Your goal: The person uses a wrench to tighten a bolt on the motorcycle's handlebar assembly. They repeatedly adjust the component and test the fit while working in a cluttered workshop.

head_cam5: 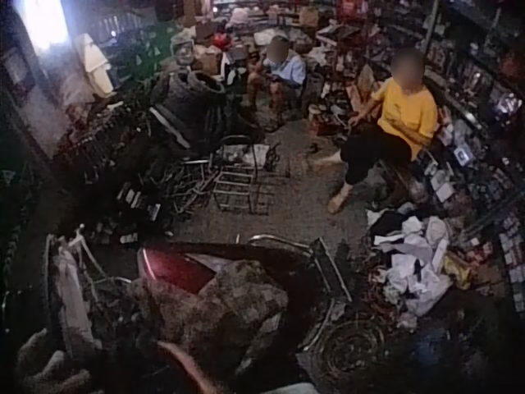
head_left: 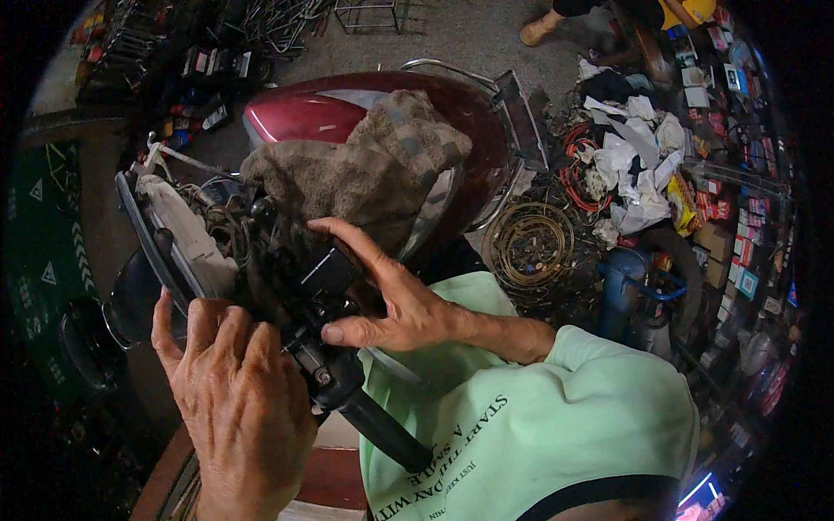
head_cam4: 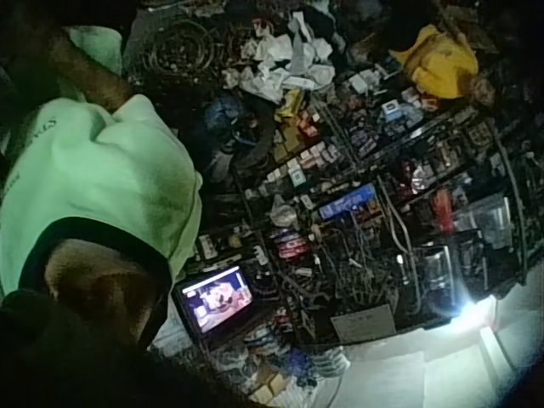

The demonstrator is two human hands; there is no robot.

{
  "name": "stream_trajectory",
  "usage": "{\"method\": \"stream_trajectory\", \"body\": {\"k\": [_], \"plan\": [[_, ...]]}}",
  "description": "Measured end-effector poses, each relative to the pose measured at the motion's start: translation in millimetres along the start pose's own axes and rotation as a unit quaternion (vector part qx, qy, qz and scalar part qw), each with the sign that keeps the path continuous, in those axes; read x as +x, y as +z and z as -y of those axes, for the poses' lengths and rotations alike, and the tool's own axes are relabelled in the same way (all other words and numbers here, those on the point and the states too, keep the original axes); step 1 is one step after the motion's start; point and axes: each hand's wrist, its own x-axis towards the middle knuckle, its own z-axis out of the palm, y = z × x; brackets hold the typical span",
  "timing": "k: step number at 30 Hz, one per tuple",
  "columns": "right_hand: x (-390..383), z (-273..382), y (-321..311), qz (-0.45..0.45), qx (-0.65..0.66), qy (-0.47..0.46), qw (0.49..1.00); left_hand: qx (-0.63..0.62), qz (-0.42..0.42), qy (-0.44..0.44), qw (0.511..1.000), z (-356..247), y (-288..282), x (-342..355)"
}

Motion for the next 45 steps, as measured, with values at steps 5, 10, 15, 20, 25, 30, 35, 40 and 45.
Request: {"method": "stream_trajectory", "body": {"k": [5,10,15,20,25,30,35,40,45], "plan": [[0,-2,0,0.012,0.026,0.014,0.999,0.007,-0.017,0.006,1.0,6,11,-10],[-2,5,0,-0.002,0.025,0.02,0.999,-0.029,0.008,-0.022,0.999,4,5,-2],[-3,2,1,-0.008,0.025,0.016,1.0,0.015,0.019,-0.039,0.999,-3,1,-2],[-3,0,4,-0.012,0.017,0.01,1.0,0.04,0.019,-0.017,0.999,-3,1,-8],[-3,0,0,-0.028,-0.013,0.016,0.999,-0.018,0.007,-0.018,1.0,2,8,-3],[-3,1,5,-0.015,0.011,0.015,1.0,0.029,0.016,0.001,0.999,0,0,-9],[-4,-2,0,-0.014,0.024,0.015,1.0,0.014,0.006,0.013,1.0,4,9,-5],[-4,0,0,-0.012,-0.005,0.005,1.0,-0.029,0.026,-0.026,0.999,1,2,-5],[-5,0,1,-0.003,0.008,0.004,1.0,-0.002,0.007,-0.002,1.0,-1,3,-8]]}}
